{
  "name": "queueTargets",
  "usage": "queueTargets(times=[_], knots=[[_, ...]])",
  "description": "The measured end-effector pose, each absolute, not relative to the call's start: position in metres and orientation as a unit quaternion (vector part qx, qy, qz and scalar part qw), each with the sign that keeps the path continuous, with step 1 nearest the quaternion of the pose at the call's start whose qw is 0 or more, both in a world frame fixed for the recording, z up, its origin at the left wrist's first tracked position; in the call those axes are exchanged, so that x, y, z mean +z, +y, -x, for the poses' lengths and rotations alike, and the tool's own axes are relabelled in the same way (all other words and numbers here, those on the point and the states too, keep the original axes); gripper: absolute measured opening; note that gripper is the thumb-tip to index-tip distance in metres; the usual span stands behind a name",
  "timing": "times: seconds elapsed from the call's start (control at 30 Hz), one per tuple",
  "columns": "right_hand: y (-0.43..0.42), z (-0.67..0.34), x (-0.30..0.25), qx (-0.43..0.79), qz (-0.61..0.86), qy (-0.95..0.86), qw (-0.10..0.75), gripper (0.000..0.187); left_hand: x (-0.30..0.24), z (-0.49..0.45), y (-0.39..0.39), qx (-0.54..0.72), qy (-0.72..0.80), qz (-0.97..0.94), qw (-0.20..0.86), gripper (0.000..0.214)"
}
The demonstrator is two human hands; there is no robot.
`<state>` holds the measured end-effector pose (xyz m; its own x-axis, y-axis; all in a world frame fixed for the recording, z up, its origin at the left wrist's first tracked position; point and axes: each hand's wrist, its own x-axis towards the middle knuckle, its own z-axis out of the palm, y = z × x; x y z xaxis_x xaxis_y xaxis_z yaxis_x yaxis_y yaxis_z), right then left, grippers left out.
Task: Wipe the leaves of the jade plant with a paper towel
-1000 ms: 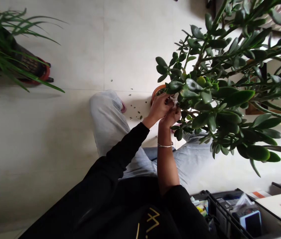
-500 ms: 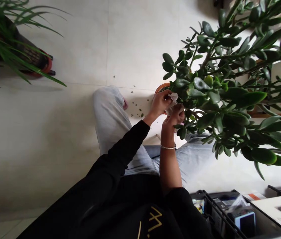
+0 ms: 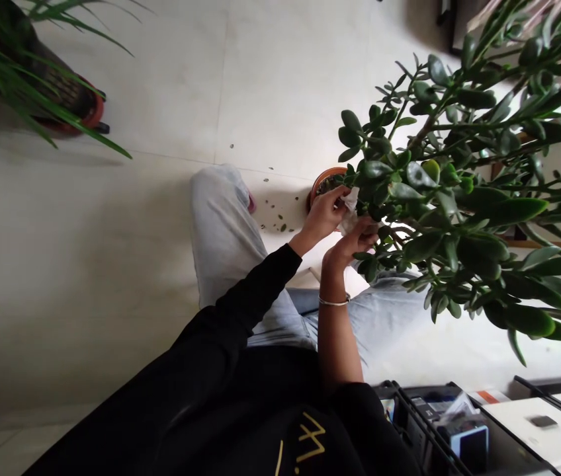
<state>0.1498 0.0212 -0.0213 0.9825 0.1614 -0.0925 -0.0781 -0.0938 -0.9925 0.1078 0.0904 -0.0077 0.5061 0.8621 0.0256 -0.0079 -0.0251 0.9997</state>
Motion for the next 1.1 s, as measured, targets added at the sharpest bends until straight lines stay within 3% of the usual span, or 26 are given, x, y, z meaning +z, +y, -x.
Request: queueTargets(times=[0.27, 0.6, 0.87, 0.97, 1.1], knots=[[0.04, -0.16, -0.02, 0.028, 0.742, 0.033, 0.669, 0.025, -0.008, -0.104, 0.089, 0.356, 0.328, -0.623, 0.615, 0.037], [0.03, -0.172, -0.027, 0.031, 0.747, 0.0, 0.664, 0.044, -0.029, -0.11, 0.102, 0.359, 0.415, -0.482, 0.683, 0.028], [0.035, -0.176, -0.034, 0.026, 0.724, -0.018, 0.689, 0.029, -0.021, -0.125, 0.135, 0.32, 0.236, -0.569, 0.72, 0.029], [0.036, -0.175, -0.03, 0.023, 0.714, -0.014, 0.7, 0.028, -0.017, -0.131, 0.144, 0.304, 0.216, -0.598, 0.709, 0.031], [0.034, -0.175, -0.028, 0.031, 0.706, -0.022, 0.707, 0.03, -0.008, -0.136, 0.151, 0.285, 0.224, -0.632, 0.685, 0.019]])
